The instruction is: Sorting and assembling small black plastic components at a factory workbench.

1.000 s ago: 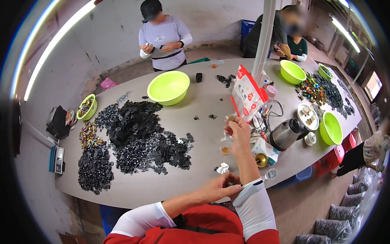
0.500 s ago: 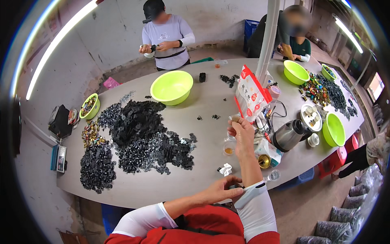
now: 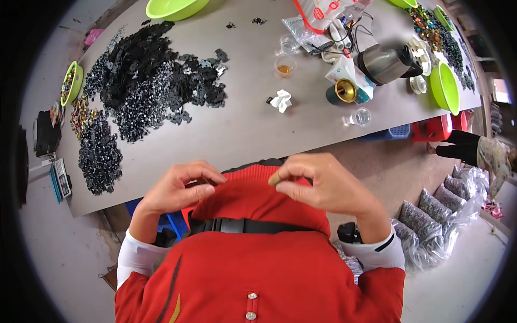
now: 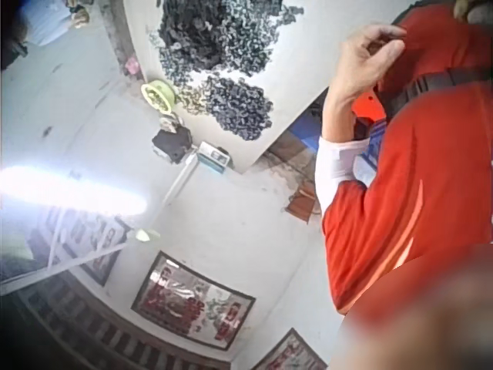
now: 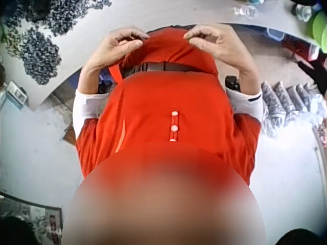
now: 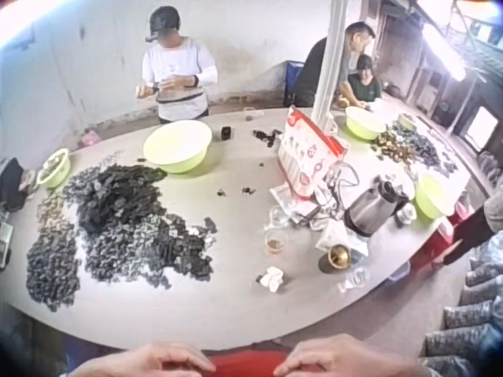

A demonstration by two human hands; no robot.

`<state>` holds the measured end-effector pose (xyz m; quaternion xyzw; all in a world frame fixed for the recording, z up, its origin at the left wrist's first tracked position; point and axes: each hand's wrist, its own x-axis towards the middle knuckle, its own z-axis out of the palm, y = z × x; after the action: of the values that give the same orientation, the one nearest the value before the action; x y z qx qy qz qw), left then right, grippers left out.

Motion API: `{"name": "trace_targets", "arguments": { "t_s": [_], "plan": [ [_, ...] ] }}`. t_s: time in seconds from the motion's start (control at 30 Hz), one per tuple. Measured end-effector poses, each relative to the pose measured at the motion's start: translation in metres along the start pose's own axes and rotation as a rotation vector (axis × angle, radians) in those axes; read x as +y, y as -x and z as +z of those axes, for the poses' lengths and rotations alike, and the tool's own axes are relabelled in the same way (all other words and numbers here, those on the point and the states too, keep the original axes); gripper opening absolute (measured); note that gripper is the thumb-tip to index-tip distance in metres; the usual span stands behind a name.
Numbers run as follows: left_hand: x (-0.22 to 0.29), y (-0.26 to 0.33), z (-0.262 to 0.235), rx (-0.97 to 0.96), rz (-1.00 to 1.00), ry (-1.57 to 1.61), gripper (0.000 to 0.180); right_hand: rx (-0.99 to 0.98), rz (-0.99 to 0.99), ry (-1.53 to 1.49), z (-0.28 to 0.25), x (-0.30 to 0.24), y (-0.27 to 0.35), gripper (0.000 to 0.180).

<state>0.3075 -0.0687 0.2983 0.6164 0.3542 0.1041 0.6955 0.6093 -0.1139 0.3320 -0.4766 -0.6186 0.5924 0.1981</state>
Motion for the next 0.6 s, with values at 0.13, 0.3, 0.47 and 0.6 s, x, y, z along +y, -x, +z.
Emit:
{"name": "trace_targets", "arguments": {
  "t_s": [0.13,0.3,0.47,0.6],
  "plan": [
    [0.001,0.011,0.02,-0.067,0.06,-0.049,0.018,-0.036,-0.037,0.008,0.025,0.007,0.012,0.012],
    [0.011,-0.002,0.036,-0.167,0.226,-0.213,0.019,-0.07,-0.048,0.039,0.028,0.002,0.0,0.012],
    [0.023,-0.012,0.038,-0.275,0.294,-0.341,0.02,0.122,0.018,-0.055,0.015,0.006,-0.014,0.014],
    [0.037,-0.023,0.04,-0.159,0.177,-0.257,0.02,0.228,0.021,-0.21,-0.013,0.001,-0.046,0.014]
  ]
}}
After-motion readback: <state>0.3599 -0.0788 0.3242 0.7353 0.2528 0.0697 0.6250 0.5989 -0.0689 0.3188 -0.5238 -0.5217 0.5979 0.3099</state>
